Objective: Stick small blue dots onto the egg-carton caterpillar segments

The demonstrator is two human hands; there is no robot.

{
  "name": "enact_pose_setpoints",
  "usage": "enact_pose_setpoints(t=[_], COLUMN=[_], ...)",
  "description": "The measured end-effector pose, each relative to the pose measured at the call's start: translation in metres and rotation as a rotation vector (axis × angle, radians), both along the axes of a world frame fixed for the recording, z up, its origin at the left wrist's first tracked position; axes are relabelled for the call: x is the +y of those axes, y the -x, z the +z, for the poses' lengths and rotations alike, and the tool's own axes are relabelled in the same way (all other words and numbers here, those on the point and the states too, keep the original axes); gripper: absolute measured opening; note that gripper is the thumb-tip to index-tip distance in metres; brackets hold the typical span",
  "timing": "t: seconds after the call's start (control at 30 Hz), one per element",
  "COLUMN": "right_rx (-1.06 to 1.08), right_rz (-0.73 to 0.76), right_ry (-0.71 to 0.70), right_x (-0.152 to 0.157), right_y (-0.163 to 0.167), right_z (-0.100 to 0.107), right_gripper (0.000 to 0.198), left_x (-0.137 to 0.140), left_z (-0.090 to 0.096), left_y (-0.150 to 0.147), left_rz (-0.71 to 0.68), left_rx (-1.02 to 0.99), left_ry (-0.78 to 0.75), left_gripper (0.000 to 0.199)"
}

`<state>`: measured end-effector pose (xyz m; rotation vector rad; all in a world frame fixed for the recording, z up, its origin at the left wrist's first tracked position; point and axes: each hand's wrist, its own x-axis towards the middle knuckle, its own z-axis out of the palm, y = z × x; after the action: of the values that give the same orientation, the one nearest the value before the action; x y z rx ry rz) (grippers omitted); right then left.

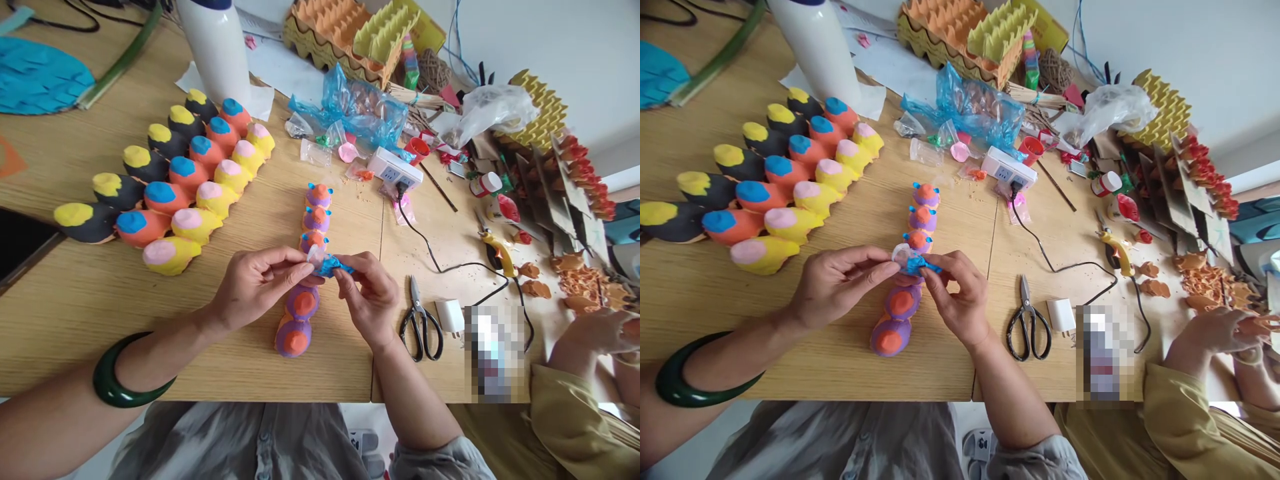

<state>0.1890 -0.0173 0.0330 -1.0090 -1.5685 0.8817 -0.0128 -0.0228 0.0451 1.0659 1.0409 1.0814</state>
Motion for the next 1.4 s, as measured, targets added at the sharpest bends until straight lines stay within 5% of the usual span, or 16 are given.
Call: enact_pose_setpoints(t=[0.27, 0.4, 0.6, 0.77, 1.0, 1.4], right_rx=[0.276, 0.150, -0.409, -0.559, -0.307, -0.557], right_rz=[-0.135, -0.172, -0.036, 0.098, -0.026, -0.074], right_ry=[0.252, 0.094, -0.465, -0.462, -0.311, -0.546], right_x=[0.013, 0.010, 0.004, 0.011, 0.005, 0.008], right_y=[-0.005, -0.007, -0.002, 0.002, 0.001, -0.003], right_z=[-0.004, -0.006, -0.005, -0.010, -0.004, 0.002], right_gripper=[0.015, 0.033, 0.054, 0.062, 0.043, 0.028], left_x=[0.004, 0.009, 0.008, 0.007, 0.005, 0.006], left_z=[0.000, -0.002, 0.001, 0.001, -0.002, 0.007], left_y=[-0.001, 0.001, 0.000, 0.000, 0.001, 0.006], left_rz=[0.043, 0.054, 0.009, -0.006, -0.064, -0.023], left_rx=[-0.146, -0.284, -0.391, -0.415, -0.278, -0.097], left_ry=[0.155, 0.220, 0.241, 0.233, 0.198, 0.088], left_gripper=[0.027, 0.024, 0.020, 0.018, 0.026, 0.019])
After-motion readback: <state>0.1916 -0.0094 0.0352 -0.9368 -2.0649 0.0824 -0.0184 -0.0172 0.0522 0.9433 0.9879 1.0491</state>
